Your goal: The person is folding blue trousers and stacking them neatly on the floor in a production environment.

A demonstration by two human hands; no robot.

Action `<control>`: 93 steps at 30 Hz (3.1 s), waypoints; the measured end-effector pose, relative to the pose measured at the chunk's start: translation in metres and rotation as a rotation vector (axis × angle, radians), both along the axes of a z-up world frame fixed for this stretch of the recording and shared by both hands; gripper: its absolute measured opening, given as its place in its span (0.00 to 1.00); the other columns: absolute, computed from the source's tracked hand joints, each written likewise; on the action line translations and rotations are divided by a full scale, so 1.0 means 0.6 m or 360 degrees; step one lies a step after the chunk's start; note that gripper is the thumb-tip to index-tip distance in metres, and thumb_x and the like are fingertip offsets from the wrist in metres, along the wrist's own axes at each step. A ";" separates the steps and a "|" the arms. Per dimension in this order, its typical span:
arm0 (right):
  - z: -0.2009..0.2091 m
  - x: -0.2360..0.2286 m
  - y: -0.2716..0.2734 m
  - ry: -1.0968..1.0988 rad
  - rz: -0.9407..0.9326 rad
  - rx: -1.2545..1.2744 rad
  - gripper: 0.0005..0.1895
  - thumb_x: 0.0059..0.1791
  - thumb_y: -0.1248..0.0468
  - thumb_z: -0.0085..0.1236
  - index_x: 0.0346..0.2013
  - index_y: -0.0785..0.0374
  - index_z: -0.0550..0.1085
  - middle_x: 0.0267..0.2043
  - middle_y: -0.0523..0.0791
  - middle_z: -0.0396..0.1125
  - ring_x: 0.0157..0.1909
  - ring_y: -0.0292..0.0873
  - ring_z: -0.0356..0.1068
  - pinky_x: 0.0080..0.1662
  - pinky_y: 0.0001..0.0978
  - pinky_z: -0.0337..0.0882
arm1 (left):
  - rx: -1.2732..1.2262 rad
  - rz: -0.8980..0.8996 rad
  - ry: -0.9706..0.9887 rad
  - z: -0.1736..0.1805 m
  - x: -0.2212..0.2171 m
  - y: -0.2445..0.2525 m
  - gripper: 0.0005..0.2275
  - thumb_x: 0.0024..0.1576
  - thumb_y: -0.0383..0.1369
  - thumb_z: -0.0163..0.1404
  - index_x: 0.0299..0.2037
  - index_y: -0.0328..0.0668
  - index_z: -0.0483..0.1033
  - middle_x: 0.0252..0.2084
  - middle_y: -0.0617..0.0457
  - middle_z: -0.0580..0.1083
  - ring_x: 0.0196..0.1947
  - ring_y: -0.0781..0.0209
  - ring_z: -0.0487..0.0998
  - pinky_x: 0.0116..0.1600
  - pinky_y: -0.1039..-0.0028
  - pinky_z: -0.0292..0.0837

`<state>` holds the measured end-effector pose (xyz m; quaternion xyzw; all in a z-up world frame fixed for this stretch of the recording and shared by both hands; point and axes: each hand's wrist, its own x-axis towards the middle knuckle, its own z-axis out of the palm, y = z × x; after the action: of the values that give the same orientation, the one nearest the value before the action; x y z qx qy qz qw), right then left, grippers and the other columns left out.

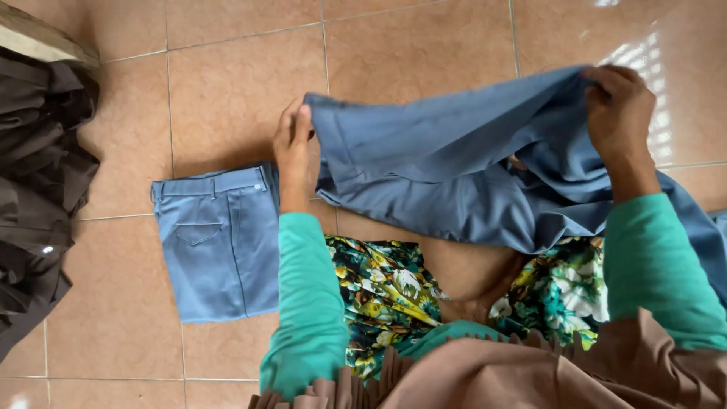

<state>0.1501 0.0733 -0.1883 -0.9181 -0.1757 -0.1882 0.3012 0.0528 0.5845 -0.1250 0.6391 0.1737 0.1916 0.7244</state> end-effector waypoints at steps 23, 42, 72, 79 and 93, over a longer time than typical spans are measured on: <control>-0.004 -0.069 0.474 0.0242 0.0510 -0.0082 0.41 0.46 0.44 0.67 0.72 0.45 0.63 0.67 0.42 0.62 0.69 0.44 0.61 0.62 0.46 0.62 | 0.0071 -0.0473 0.0419 0.005 0.051 -0.026 0.11 0.54 0.41 0.65 0.35 0.44 0.83 0.31 0.57 0.76 0.35 0.69 0.75 0.42 0.78 0.75; -0.081 -0.063 0.492 0.0065 0.0567 -0.0305 0.30 0.58 0.47 0.47 0.76 0.37 0.58 0.45 0.40 0.68 0.40 0.46 0.75 0.39 0.42 0.79 | 0.1090 -0.0391 0.1820 -0.276 -0.157 0.066 0.30 0.52 0.62 0.56 0.59 0.56 0.73 0.62 0.49 0.64 0.65 0.33 0.64 0.63 0.36 0.61; -0.086 -0.195 0.479 -0.0806 0.0849 -0.0415 0.13 0.59 0.60 0.42 0.54 0.38 0.70 0.62 0.51 0.67 0.51 0.48 0.76 0.44 0.37 0.74 | -0.0182 0.0974 0.0938 -0.179 -0.083 -0.002 0.30 0.44 0.47 0.69 0.56 0.79 0.68 0.34 0.47 0.74 0.22 0.56 0.80 0.28 0.68 0.87; -0.082 -0.144 0.208 -0.0683 0.0470 -0.0722 0.20 0.57 0.62 0.46 0.61 0.36 0.72 0.67 0.51 0.66 0.67 0.53 0.67 0.63 0.51 0.63 | -0.0459 0.0925 0.0375 -0.225 -0.047 0.154 0.30 0.54 0.32 0.65 0.64 0.63 0.61 0.59 0.47 0.68 0.53 0.48 0.74 0.45 0.52 0.85; -0.160 -0.117 0.100 0.0102 0.0191 -0.0899 0.10 0.50 0.55 0.60 0.44 0.40 0.71 0.56 0.33 0.69 0.69 0.39 0.65 0.63 0.44 0.64 | -0.0577 0.0934 0.0424 -0.223 -0.046 0.180 0.40 0.53 0.33 0.65 0.71 0.55 0.49 0.64 0.42 0.61 0.55 0.40 0.77 0.52 0.51 0.88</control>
<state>0.0800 0.1333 -0.2843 -0.9591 -0.2656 -0.0845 0.0497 0.0250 0.6922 -0.2589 0.4427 0.4735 0.2723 0.7110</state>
